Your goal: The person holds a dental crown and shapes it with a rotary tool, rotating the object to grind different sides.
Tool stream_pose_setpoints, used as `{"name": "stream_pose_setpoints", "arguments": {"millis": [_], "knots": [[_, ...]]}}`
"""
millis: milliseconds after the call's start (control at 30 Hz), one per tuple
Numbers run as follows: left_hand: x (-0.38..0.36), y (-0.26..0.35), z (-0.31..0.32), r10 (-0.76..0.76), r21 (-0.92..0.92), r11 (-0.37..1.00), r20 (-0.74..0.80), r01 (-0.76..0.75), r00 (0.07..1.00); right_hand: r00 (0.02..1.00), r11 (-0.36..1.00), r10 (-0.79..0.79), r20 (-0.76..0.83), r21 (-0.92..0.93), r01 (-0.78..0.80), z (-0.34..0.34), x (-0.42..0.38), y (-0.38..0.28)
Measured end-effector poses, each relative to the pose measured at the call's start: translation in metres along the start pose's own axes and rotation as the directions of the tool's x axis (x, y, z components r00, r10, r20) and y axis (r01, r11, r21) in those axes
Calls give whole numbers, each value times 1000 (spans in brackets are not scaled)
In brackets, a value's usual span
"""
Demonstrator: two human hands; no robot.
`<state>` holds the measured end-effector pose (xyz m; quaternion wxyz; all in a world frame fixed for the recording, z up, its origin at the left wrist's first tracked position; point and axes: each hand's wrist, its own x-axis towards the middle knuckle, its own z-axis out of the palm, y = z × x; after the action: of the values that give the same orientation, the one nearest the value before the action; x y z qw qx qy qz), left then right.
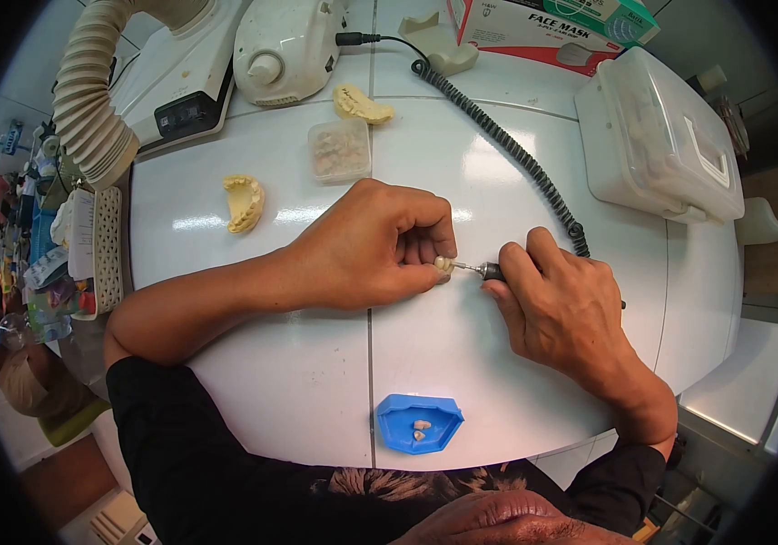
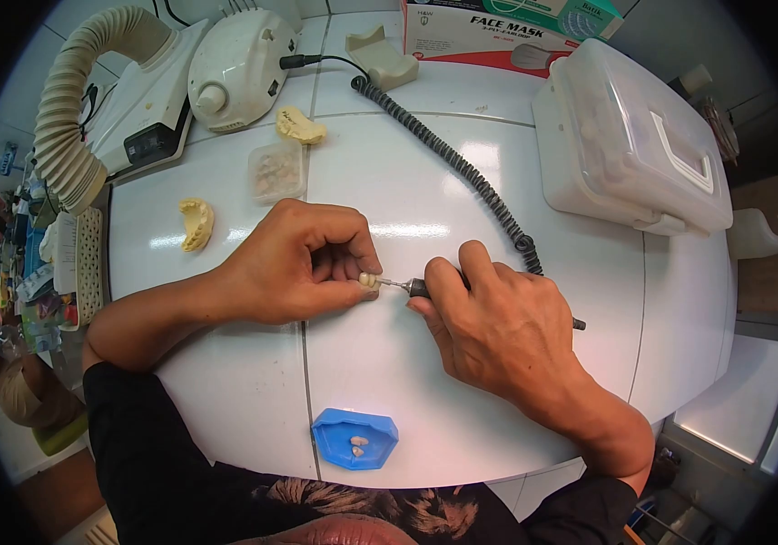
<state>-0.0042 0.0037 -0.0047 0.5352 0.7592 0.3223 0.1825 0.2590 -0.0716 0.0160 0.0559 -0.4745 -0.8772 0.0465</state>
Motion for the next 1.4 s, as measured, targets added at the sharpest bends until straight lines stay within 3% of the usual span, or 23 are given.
{"name": "stream_pose_setpoints", "arguments": {"millis": [1400], "knots": [[-3,-1,2,84,53,995,-41,-82,996,1000,999,4,-10,37,-3,1,-2,3]]}}
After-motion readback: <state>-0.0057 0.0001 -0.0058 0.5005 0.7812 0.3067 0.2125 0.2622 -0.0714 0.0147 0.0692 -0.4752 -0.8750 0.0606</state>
